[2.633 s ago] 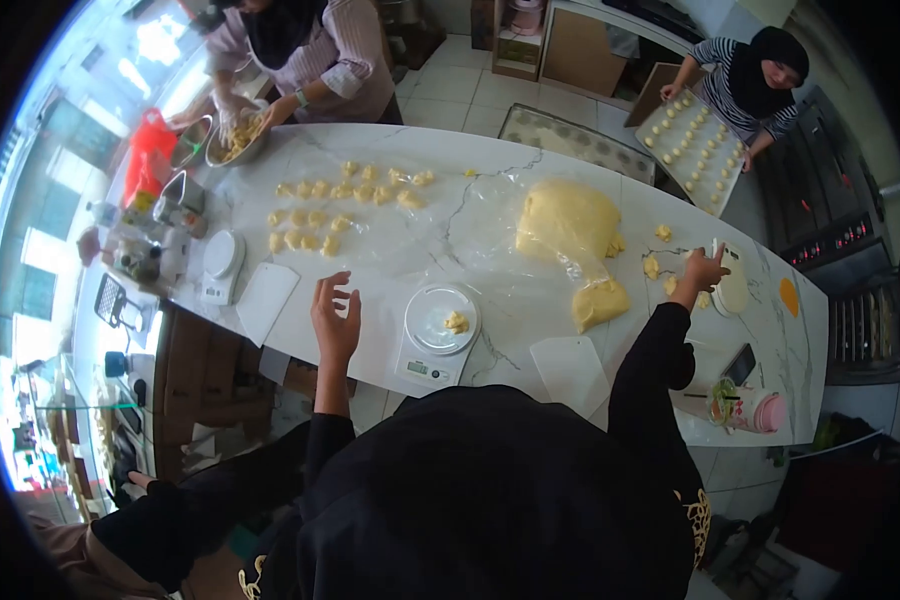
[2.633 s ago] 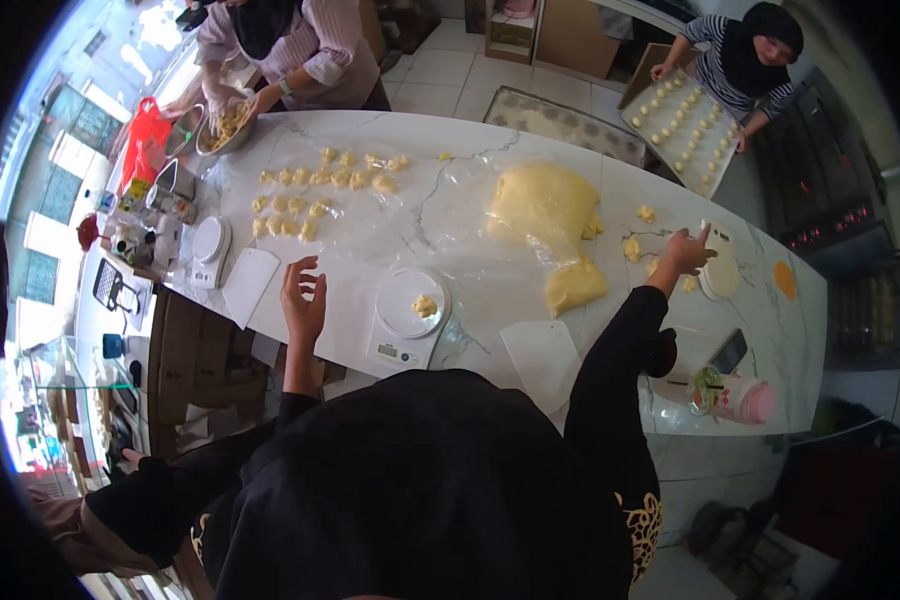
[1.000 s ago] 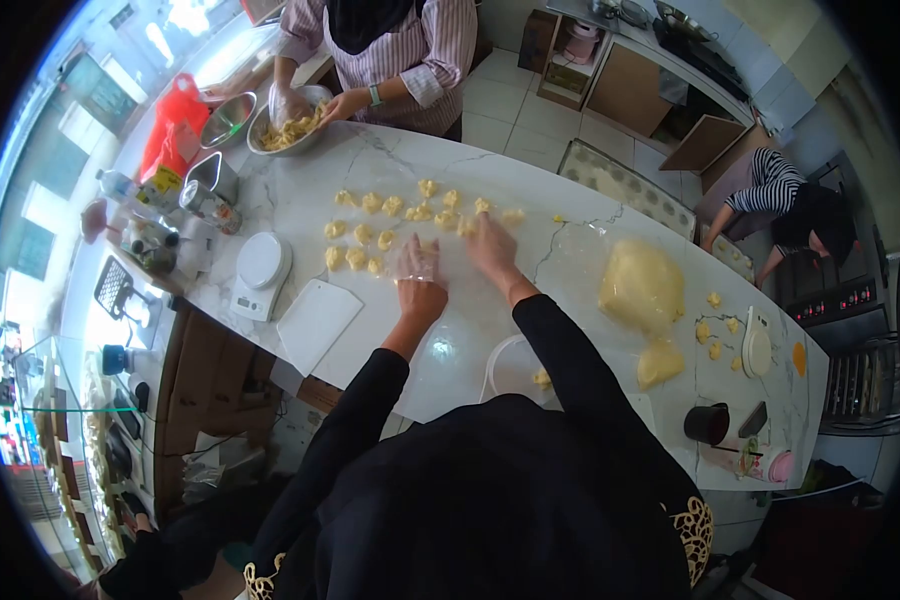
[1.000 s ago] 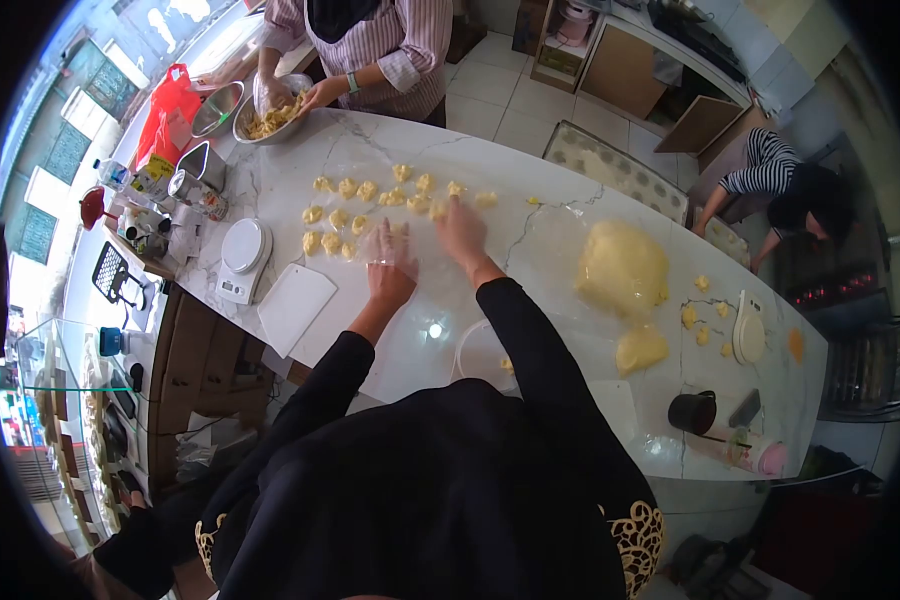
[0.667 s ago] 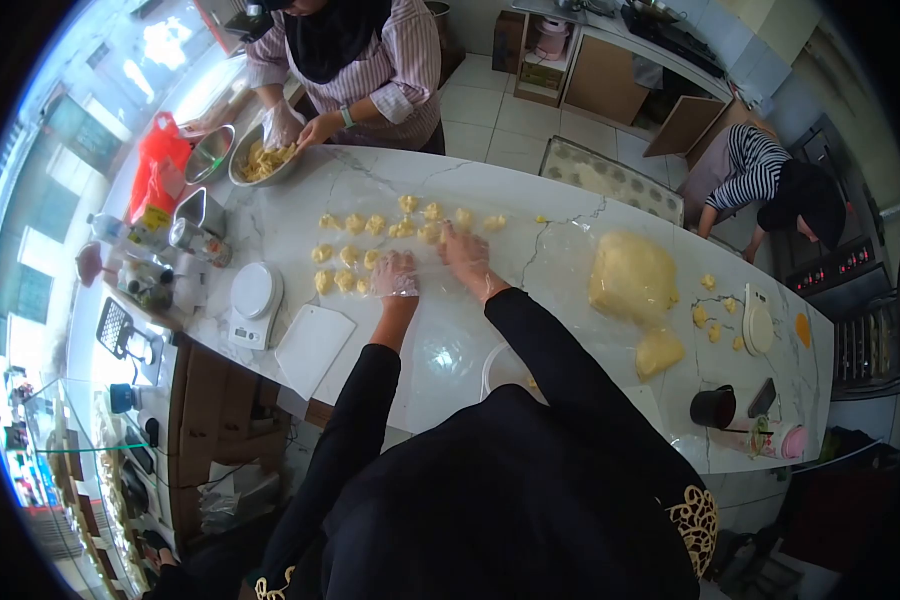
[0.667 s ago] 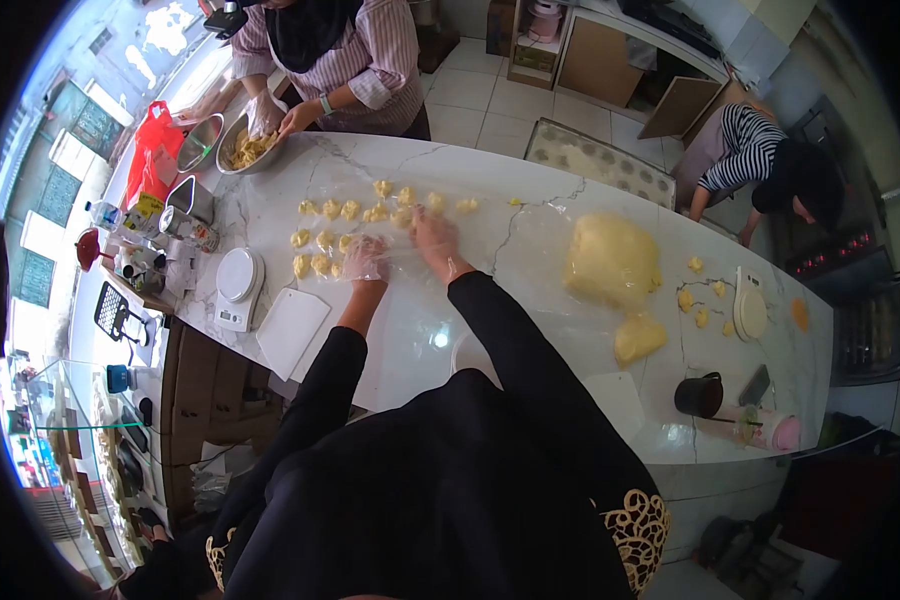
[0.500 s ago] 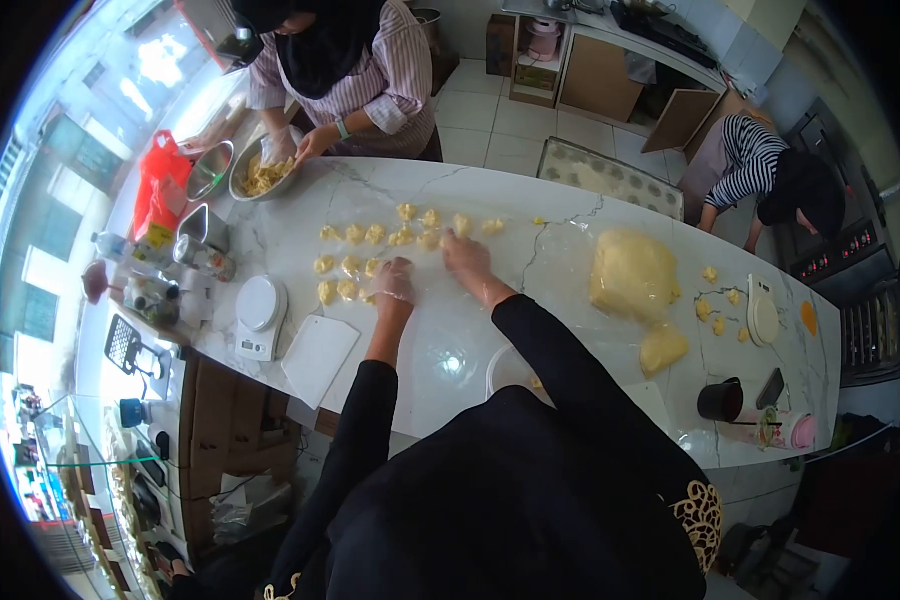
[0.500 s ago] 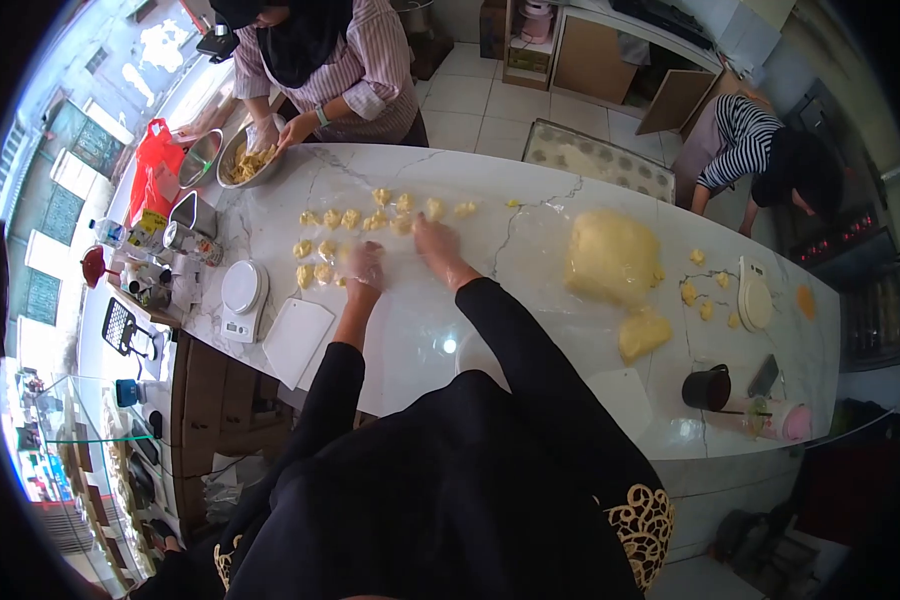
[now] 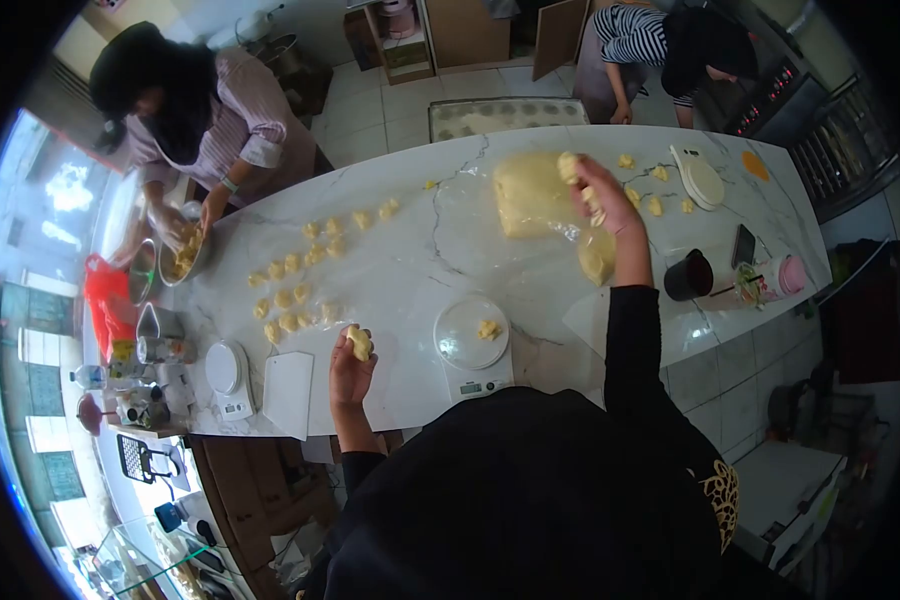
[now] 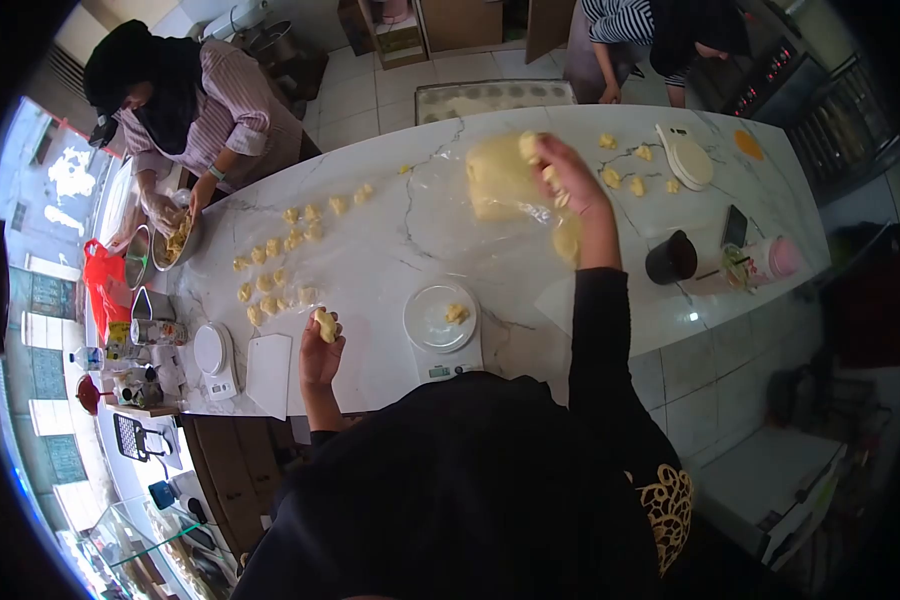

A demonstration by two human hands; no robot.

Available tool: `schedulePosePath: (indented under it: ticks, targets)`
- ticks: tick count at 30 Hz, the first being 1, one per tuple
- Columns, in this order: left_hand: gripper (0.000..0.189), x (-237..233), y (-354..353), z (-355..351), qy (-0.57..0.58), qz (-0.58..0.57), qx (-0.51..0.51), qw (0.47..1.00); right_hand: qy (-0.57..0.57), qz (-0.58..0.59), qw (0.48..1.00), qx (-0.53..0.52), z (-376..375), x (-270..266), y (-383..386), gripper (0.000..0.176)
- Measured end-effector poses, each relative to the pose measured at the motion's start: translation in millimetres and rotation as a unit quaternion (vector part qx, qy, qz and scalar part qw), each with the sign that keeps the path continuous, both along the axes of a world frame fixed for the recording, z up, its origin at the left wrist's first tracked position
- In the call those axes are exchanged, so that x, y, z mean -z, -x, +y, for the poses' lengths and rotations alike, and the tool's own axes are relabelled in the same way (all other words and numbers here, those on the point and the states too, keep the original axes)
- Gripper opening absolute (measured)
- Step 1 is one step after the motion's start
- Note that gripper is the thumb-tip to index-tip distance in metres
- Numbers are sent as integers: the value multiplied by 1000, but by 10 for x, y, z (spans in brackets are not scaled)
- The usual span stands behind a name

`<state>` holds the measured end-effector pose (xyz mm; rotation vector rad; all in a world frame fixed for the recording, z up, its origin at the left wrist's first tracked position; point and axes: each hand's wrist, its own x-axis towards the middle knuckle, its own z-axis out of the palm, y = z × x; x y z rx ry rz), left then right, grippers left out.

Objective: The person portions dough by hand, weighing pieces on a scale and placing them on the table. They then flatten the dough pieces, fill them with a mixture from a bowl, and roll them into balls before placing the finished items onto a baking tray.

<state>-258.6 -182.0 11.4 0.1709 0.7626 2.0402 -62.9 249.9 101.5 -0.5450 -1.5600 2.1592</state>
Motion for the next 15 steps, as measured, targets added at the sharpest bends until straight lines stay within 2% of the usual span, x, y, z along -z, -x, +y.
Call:
schedulePosePath:
  ticks: [2, 4, 7, 8, 10, 11, 13, 15]
  targets:
    - [28, -113, -25, 76, 19, 24, 3, 1000, 71, 50, 993, 77, 532, 32, -414, 19]
    - [28, -206, -41, 178, 52, 66, -1, 996, 87, -18, 976, 197, 888, -5, -742, 21]
    - [27, -362, -143, 371, 54, 91, -1, 994, -20, -218, 926, 309, 1418, 203, -1053, 27]
    - [27, -415, -199, 437, 53, 98, -1, 994, -22, -217, 926, 307, 1602, 304, -1121, 27]
    - [27, -468, -331, 549, 55, 110, -6, 992, -96, -386, 863, 311, 1906, 525, -1212, 27]
    - [27, -482, -391, 606, 58, 121, -8, 991, -99, -384, 864, 309, 2001, 620, -1239, 27]
    - [26, -475, -527, 695, 60, 119, -16, 991, -164, -455, 837, 257, 2191, 775, -1246, 25]
    - [26, -462, -672, 758, 63, 116, -29, 991, -183, -440, 837, 269, 2398, 972, -1156, 20]
